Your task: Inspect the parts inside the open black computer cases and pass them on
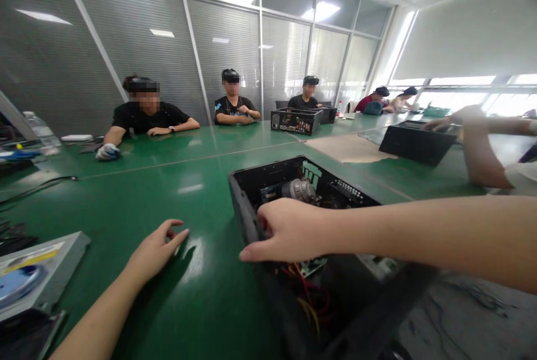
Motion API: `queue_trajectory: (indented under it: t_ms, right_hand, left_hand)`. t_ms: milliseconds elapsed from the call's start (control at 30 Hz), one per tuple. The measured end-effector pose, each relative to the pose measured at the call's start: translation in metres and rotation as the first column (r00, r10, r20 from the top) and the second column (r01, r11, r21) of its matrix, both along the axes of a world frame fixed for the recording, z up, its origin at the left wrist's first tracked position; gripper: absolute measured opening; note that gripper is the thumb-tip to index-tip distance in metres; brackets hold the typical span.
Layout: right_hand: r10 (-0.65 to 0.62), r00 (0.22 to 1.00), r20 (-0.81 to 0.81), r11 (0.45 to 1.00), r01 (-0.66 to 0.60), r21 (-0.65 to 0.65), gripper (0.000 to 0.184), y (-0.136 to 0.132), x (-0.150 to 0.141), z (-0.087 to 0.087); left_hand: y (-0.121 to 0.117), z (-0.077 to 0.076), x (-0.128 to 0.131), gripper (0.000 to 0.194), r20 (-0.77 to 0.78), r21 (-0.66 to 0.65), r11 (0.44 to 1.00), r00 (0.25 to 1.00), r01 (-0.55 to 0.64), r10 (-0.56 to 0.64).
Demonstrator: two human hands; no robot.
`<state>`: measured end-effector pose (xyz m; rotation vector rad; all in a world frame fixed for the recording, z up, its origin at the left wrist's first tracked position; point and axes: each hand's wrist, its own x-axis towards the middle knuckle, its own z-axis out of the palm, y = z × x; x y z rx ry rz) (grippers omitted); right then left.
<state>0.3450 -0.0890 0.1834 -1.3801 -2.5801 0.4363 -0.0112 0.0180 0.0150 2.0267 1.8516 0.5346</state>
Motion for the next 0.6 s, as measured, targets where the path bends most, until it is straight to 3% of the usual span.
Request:
queue_trajectory:
  t_ms: [67,133,233,333,400,467,600]
  right_hand:
    - [0.192,0.980,-0.043,0.976,-0.195,-0.097,0.049,-0.004,-0.008,0.015]
    - [0.255,0.967,-0.003,0.967,-0.255,-0.029,0.047,0.009,-0.002,0.024]
    - [0.103,0.984,0.148,0.979,-0.127,0.162,0.077,0.047,0.017,0.011]
    - [-0.011,0.944,0.330,0.992,-0.031,0.121,0.099,0.077,0.030,-0.021]
    - [-0.009,0.914,0.406,0.993,-0.041,0.114,0.094,0.084,0.031,-0.038]
    - [0.001,0.880,0.475,0.981,-0.092,0.168,0.085,0.081,0.029,-0.042]
    - [0.024,0.817,0.576,0.935,-0.223,0.278,0.081,0.061,0.018,-0.026]
  left_hand:
    - [0.002,-0.003,-0.007,0.065,0.120,0.023,0.999,0.992,-0.046,0.043]
    - [0.001,-0.004,-0.010,0.065,0.194,0.033,0.997,0.979,-0.069,0.062]
    - [-0.004,-0.003,-0.007,0.065,0.191,0.038,0.998,0.981,-0.048,0.040]
    - [-0.006,-0.002,0.001,0.064,0.072,0.042,0.999,0.997,-0.016,0.013]
    - [-0.006,-0.001,0.005,0.062,-0.017,0.041,0.999,1.000,0.001,0.000]
    - [-0.005,-0.001,0.007,0.060,-0.071,0.035,0.999,0.997,0.011,-0.009]
    - [-0.006,-0.001,0.008,0.060,-0.098,0.022,1.000,0.995,0.005,-0.003]
